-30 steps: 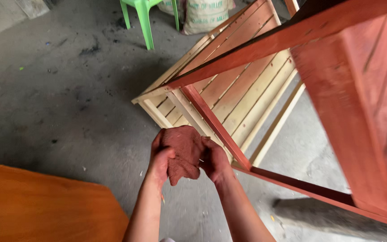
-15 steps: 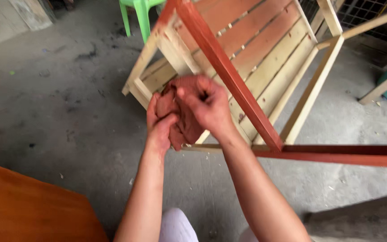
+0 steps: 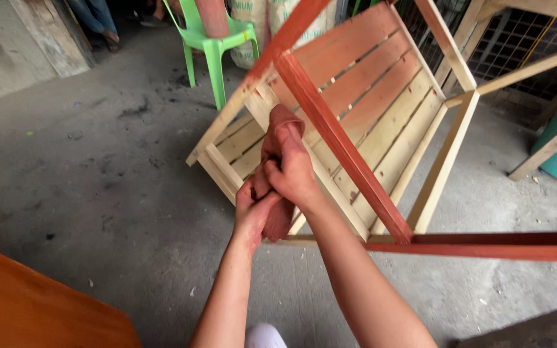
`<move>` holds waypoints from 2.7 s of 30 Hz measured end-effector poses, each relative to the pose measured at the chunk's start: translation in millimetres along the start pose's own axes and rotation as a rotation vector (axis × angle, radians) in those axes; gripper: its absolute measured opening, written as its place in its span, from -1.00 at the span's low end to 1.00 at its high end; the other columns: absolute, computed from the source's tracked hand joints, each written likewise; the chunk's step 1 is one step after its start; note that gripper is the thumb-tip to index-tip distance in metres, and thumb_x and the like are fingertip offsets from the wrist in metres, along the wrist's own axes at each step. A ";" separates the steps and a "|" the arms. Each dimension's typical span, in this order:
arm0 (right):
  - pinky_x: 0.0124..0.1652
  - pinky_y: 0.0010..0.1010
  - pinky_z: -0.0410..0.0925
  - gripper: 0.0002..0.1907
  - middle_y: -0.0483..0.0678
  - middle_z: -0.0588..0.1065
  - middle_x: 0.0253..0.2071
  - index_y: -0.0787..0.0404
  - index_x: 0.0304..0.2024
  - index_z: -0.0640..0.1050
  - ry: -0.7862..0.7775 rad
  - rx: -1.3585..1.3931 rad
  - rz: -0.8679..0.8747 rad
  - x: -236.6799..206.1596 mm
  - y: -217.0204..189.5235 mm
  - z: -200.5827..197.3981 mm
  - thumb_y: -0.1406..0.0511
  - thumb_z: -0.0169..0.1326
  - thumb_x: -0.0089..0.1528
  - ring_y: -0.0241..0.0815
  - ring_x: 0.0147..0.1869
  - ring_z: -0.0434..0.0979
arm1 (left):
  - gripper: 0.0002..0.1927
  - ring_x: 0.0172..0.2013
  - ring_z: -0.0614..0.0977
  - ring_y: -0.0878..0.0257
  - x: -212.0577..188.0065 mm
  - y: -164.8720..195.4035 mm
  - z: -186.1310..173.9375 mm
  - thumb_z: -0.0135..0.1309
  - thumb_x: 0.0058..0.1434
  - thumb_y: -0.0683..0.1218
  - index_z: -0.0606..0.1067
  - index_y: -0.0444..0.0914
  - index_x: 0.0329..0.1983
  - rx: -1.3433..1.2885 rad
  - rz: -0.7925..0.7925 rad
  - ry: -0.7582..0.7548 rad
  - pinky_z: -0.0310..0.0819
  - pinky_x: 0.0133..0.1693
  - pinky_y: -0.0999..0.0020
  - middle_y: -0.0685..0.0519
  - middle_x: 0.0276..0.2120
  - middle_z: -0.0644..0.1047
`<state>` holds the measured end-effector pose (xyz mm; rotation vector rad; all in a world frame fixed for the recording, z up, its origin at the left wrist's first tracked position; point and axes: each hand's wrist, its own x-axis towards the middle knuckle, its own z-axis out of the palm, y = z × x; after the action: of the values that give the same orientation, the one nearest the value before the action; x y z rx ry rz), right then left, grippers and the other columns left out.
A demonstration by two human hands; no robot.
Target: The person applies a reddish wood stain to a slatted wooden shelf frame, wiping the stain onto the frame rails and shelf boards with a cloth by hand. They work over different sides and shelves of the unit, then dip the cloth into a bowl of stain resting on a green plastic chair and resume wiping.
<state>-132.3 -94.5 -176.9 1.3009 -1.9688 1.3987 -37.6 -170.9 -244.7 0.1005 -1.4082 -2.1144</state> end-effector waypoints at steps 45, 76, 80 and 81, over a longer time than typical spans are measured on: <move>0.23 -0.10 0.35 -0.31 0.21 0.40 0.27 0.33 0.28 0.37 0.094 -0.630 0.181 -122.8 45.6 -5.4 0.49 0.10 0.05 0.23 0.40 0.35 | -0.63 -0.19 0.56 0.40 -39.4 -95.4 9.9 0.10 -0.04 -0.43 0.51 -0.32 -0.14 0.226 0.002 0.054 0.45 -0.07 0.50 0.12 -0.25 0.57; 0.06 -0.29 0.45 -0.50 0.00 0.65 -0.14 0.25 -0.04 0.62 0.113 0.225 0.456 -196.5 -25.1 -94.4 0.52 -0.12 0.00 0.04 0.04 0.65 | -0.34 0.02 0.53 0.20 -90.6 -93.3 19.8 -0.02 -0.05 -0.11 0.32 -0.18 0.23 -0.139 -0.257 -0.355 0.38 0.09 0.29 0.02 -0.02 0.50; 0.11 -0.18 0.39 -0.79 -0.03 0.56 -0.29 0.28 -0.30 0.56 -0.053 0.401 0.374 -170.8 -31.6 -99.5 0.49 -0.07 0.07 -0.02 -0.09 0.58 | -0.35 0.21 0.48 0.13 -78.7 -83.9 23.5 -0.13 0.18 0.06 0.27 -0.15 0.38 -0.290 -0.307 -0.421 0.28 0.27 0.25 -0.06 0.22 0.46; 0.17 -0.16 0.33 -0.84 -0.03 0.56 -0.32 0.28 -0.34 0.54 -0.041 0.275 0.304 -166.4 -33.2 -99.5 0.47 -0.04 0.07 -0.02 -0.11 0.58 | -0.36 0.23 0.47 0.10 -72.7 -85.5 24.6 -0.12 0.24 0.06 0.30 -0.30 0.36 -0.286 -0.353 -0.431 0.28 0.28 0.20 -0.10 0.24 0.45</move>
<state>-41.1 67.4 -241.3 1.1814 -2.1280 1.8551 -23.7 -91.1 -326.2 -0.2519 -1.3752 -2.7325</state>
